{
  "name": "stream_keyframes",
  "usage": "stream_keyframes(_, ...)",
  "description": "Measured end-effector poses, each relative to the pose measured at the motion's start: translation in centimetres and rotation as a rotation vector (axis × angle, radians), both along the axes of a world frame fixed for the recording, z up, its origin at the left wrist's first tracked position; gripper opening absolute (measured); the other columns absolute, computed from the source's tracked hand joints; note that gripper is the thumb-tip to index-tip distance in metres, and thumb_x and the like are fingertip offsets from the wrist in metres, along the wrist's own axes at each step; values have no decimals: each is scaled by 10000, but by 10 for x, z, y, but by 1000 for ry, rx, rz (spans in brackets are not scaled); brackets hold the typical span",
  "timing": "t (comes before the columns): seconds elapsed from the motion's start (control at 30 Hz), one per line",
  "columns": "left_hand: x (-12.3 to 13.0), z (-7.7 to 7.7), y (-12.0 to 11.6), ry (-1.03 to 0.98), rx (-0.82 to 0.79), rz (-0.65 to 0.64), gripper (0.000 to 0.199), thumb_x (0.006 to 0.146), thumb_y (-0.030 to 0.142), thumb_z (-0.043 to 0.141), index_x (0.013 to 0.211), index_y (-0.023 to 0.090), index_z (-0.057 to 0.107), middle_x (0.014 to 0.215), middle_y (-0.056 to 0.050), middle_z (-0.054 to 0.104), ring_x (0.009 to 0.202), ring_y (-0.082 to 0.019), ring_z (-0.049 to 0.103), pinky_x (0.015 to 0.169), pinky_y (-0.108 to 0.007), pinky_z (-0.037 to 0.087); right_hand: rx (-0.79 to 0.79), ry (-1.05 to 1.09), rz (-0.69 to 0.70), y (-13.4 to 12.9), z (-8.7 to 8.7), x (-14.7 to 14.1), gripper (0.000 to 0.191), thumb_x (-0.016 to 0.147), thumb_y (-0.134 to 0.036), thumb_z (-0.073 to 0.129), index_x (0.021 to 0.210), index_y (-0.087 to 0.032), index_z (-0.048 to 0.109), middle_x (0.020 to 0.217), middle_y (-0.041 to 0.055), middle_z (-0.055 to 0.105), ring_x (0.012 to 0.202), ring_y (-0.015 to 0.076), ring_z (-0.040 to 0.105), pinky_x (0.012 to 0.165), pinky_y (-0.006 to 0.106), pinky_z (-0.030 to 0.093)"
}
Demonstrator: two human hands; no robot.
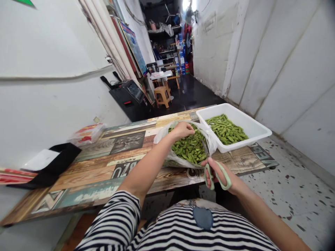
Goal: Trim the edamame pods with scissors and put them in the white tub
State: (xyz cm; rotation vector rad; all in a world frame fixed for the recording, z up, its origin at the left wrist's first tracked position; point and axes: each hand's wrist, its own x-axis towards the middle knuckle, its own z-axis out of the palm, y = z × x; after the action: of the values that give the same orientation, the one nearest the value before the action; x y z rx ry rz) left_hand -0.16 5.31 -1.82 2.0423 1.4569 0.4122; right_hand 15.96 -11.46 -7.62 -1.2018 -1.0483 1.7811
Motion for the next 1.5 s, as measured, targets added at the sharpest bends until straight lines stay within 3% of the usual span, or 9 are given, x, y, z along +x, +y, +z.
stream_keyframes(0.13,-15,2,-23,-163,-203,-40,290,672,357,653,826,116,703,517,31,499,427,-50,333,432,-198,273,51,-92,1,4,2,-3,481,793,-646,445,904,-180,499,535,-43,517,394,123,527,400,243,434)
stream_keyframes(0.3,-15,4,-42,-211,-319,-103,255,661,350,658,758,116,690,507,37,469,404,-43,321,391,-200,227,106,-179,20,7,1,-7,489,788,-660,435,720,-179,488,495,-39,496,361,99,493,379,225,425)
stream_keyframes(0.5,-14,7,-46,-316,-483,-98,212,632,295,692,714,106,644,517,36,513,361,-15,286,368,-194,162,80,-294,-18,6,3,-7,462,761,-640,492,798,-182,538,412,-71,433,276,96,413,277,211,362)
stream_keyframes(0.63,-14,4,-47,-558,-616,-50,185,640,212,690,726,127,550,575,14,587,333,6,231,361,-183,99,61,-153,-23,4,4,-8,462,779,-627,484,889,-180,525,482,-65,476,330,105,471,330,224,408)
stream_keyframes(0.83,-4,-5,-58,-793,-455,188,207,679,198,701,696,129,506,518,42,535,317,16,225,348,-170,96,71,-19,45,3,3,-9,518,816,-648,402,975,-167,509,578,-34,543,413,127,556,425,247,450)
stream_keyframes(1.1,4,-9,-72,-829,-533,191,204,694,189,674,653,121,486,572,3,577,316,24,224,347,-174,88,27,-35,-16,3,11,-14,511,766,-656,480,913,-168,523,472,-66,473,319,104,455,338,236,418)
stream_keyframes(1.3,-5,-4,-45,-872,-439,396,112,655,114,549,682,148,446,603,-6,557,406,-40,434,351,-167,127,-49,0,-35,-1,14,-12,480,742,-636,528,885,-178,523,453,-79,439,308,88,414,311,222,404)
stream_keyframes(1.4,-5,-3,-20,-677,-406,360,59,673,177,527,723,147,517,618,-1,555,419,-48,426,363,-172,153,-59,43,-11,-4,14,-9,467,754,-621,522,911,-181,515,473,-74,458,324,91,429,330,227,414)
stream_keyframes(1.5,5,-8,2,-279,-165,240,118,669,235,588,738,148,629,637,-19,591,509,-84,484,431,-189,293,-62,44,-18,-6,14,-6,469,763,-621,511,929,-183,510,477,-73,464,330,92,433,340,227,411)
